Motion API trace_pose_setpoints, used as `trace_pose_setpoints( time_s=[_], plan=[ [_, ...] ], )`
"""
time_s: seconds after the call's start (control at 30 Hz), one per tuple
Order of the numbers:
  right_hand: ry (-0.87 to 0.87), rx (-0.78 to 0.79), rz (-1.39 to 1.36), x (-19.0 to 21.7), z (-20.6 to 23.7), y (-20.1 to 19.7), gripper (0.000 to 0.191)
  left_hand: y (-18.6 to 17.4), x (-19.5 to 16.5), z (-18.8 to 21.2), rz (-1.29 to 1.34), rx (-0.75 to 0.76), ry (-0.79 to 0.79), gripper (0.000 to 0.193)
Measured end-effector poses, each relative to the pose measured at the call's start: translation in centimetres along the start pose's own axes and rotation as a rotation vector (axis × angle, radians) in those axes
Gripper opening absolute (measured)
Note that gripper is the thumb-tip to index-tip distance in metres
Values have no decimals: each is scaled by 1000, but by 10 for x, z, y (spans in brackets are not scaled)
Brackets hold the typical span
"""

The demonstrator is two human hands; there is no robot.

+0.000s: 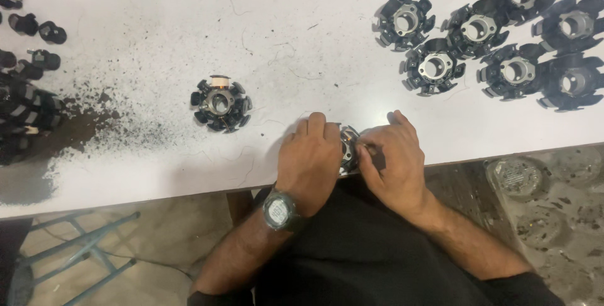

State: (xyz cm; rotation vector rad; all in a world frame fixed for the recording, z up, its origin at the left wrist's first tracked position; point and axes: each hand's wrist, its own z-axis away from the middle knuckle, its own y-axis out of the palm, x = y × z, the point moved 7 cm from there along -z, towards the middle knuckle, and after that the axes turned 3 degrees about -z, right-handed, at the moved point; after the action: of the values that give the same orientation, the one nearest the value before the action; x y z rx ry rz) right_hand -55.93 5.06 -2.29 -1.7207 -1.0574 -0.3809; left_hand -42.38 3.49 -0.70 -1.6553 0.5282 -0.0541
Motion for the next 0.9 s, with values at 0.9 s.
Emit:
trace_pose_setpoints(
  time_s=[0.9],
  plan=[
    [-41,12,-13,-8,-6,-1,19,6,24,11,428,-100,24,14]
  ],
)
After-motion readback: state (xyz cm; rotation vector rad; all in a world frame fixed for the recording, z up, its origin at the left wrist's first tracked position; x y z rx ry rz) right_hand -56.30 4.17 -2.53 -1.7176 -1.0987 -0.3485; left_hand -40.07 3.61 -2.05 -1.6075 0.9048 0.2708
